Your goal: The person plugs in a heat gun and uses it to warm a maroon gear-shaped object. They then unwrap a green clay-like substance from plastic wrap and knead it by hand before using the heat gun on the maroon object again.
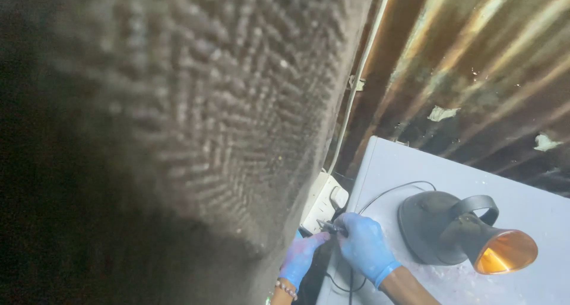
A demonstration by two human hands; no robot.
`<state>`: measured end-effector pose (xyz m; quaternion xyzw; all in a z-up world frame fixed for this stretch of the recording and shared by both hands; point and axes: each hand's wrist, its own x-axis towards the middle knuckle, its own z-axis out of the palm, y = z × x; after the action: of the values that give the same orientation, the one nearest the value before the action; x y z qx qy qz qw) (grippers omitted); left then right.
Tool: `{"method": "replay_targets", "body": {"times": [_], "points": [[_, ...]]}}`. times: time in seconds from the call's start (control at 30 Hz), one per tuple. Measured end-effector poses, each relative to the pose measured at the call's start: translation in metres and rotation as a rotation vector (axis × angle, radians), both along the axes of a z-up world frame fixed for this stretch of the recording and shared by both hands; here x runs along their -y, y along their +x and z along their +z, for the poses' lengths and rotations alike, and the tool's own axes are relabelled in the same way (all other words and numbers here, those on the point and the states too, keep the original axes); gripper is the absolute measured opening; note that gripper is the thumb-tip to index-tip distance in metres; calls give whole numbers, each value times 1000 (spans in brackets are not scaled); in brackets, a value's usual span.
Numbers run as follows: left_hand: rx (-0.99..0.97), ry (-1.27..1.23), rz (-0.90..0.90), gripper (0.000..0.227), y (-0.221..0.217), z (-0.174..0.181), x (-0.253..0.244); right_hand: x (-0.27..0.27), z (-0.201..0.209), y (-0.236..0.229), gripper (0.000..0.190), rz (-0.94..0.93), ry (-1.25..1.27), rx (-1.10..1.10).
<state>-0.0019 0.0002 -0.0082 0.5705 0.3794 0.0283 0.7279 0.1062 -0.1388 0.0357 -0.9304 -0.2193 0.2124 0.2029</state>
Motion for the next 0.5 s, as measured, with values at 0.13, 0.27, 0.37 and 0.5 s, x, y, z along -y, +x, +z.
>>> {"method": "replay_targets", "body": {"times": [0.13,0.27,0.37,0.5], "points": [[123,-153,-125,45,-4,-11,0,0,1,0,17,175,67,93],[118,-131,-37,44,-1,22,1,-1,1,6,15,324,-21,156],[123,306,65,63,2,61,0,1,3,17,13,353,-36,173],[-28,379,68,73,8,49,-1,9,15,22,18,299,-12,94]]}}
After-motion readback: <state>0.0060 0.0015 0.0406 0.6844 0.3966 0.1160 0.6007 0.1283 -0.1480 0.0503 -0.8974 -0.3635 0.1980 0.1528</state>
